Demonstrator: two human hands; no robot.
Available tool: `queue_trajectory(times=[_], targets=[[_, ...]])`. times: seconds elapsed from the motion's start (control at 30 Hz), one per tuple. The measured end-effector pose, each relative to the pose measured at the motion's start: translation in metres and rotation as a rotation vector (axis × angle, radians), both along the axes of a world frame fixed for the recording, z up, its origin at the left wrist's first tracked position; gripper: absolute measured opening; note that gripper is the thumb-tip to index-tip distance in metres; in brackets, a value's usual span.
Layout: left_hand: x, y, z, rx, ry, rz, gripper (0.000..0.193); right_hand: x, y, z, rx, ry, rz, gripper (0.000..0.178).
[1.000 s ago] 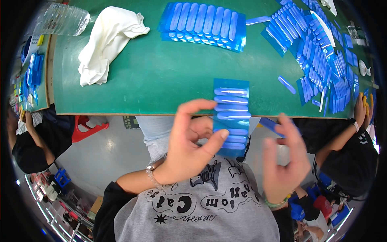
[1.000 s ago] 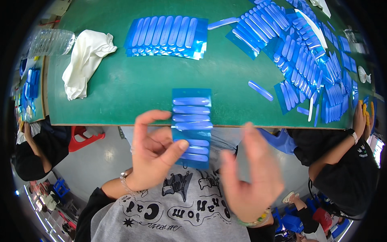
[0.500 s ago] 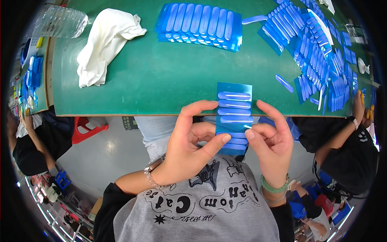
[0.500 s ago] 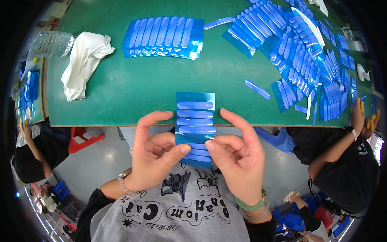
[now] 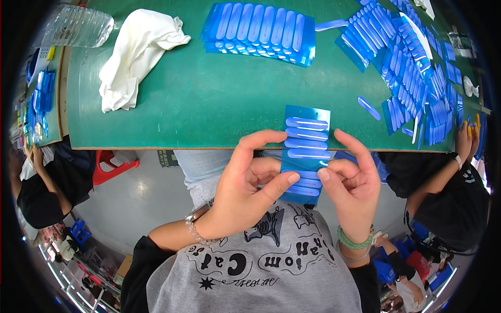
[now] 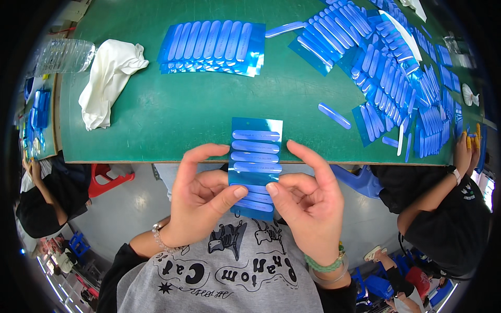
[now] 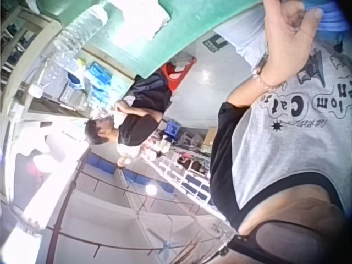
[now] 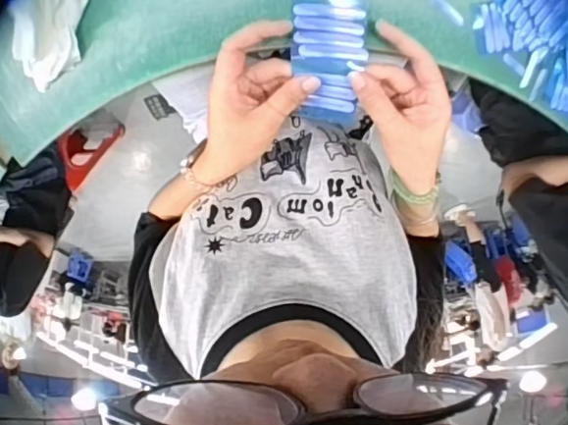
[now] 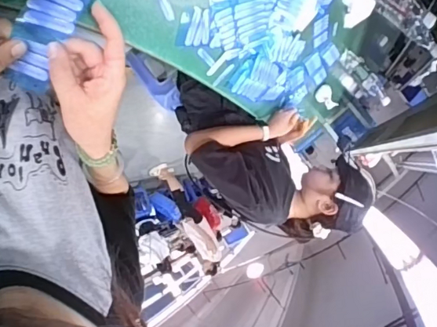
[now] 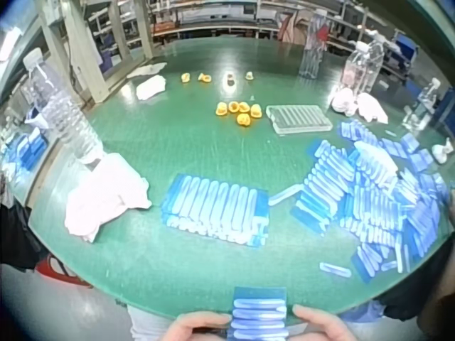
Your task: The person attaches small plastic strips onto backing sheets by hand, aligns and presses them into place, and stacks the completed sheets on the table.
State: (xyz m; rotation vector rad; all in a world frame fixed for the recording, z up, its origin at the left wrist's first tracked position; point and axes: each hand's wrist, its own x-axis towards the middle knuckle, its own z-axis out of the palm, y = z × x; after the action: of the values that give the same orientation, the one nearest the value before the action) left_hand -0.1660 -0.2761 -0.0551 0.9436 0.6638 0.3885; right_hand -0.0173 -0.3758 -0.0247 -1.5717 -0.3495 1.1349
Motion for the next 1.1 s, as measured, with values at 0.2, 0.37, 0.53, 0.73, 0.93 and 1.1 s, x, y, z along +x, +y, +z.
queue_trajectory(times=[0.2,0.37,0.53,0.73,0.93,1.1], targets=[[0.001,0.001,-0.003,-0.018,-0.019,0.007,0.057,-0.003,0.000,-0.001,0.044,0.017,-0.015,0.061],[0.004,-0.003,-0.008,0.137,-0.035,0.030,0.059,-0.006,0.002,-0.003,0.052,-0.010,0.014,0.061],[0.004,-0.006,-0.010,0.228,-0.013,0.059,0.057,-0.006,0.000,-0.009,0.109,-0.033,0.059,0.059],[0.001,-0.002,-0.006,0.164,0.058,0.098,0.053,0.007,0.007,-0.005,0.087,-0.014,0.195,0.059],[0.001,0.000,-0.007,0.155,-0.016,0.044,0.067,0.013,0.014,-0.003,0.052,0.006,0.025,0.055],[0.003,0.004,0.004,0.356,-0.025,0.065,0.070,0.007,0.016,-0.001,0.103,-0.007,-0.022,0.056]])
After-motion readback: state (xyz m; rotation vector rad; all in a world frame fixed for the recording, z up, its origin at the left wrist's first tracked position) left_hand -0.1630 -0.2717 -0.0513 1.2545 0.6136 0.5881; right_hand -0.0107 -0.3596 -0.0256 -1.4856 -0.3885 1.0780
